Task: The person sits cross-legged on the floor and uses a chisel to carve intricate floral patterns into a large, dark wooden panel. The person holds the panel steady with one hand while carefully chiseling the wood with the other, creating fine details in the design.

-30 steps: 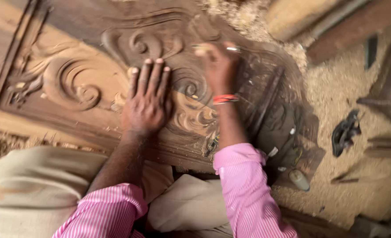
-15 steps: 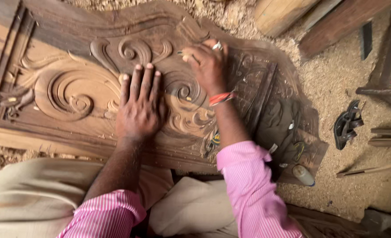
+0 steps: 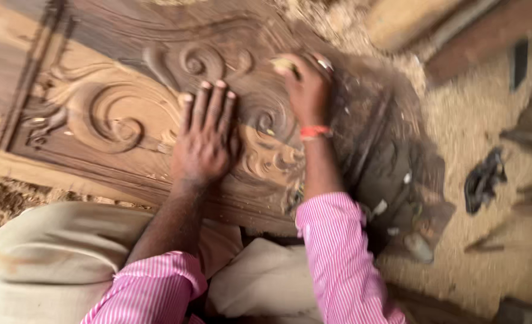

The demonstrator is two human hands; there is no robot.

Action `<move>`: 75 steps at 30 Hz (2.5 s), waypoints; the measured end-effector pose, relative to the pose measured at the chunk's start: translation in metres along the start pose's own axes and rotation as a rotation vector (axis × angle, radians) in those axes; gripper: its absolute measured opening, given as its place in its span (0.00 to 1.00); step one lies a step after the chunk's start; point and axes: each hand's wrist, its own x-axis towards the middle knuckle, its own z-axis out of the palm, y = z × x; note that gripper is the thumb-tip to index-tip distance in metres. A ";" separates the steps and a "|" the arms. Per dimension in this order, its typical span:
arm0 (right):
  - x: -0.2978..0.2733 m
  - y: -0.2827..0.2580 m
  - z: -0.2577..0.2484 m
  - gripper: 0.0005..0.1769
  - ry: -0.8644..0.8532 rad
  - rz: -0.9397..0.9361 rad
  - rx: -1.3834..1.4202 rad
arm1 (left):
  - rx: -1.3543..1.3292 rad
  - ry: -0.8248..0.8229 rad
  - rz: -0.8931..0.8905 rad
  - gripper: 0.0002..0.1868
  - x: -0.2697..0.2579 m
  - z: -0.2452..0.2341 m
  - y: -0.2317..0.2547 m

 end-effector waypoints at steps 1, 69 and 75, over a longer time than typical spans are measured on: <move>0.002 0.001 0.001 0.08 0.030 0.025 0.039 | 0.010 0.020 0.014 0.34 0.002 0.000 -0.001; 0.067 -0.022 0.045 0.07 -0.337 -0.222 0.130 | 0.008 -0.037 -0.010 0.33 -0.002 0.001 -0.003; 0.078 -0.013 0.035 0.07 -0.398 -0.295 0.142 | 0.011 -0.062 -0.009 0.33 0.001 -0.002 -0.002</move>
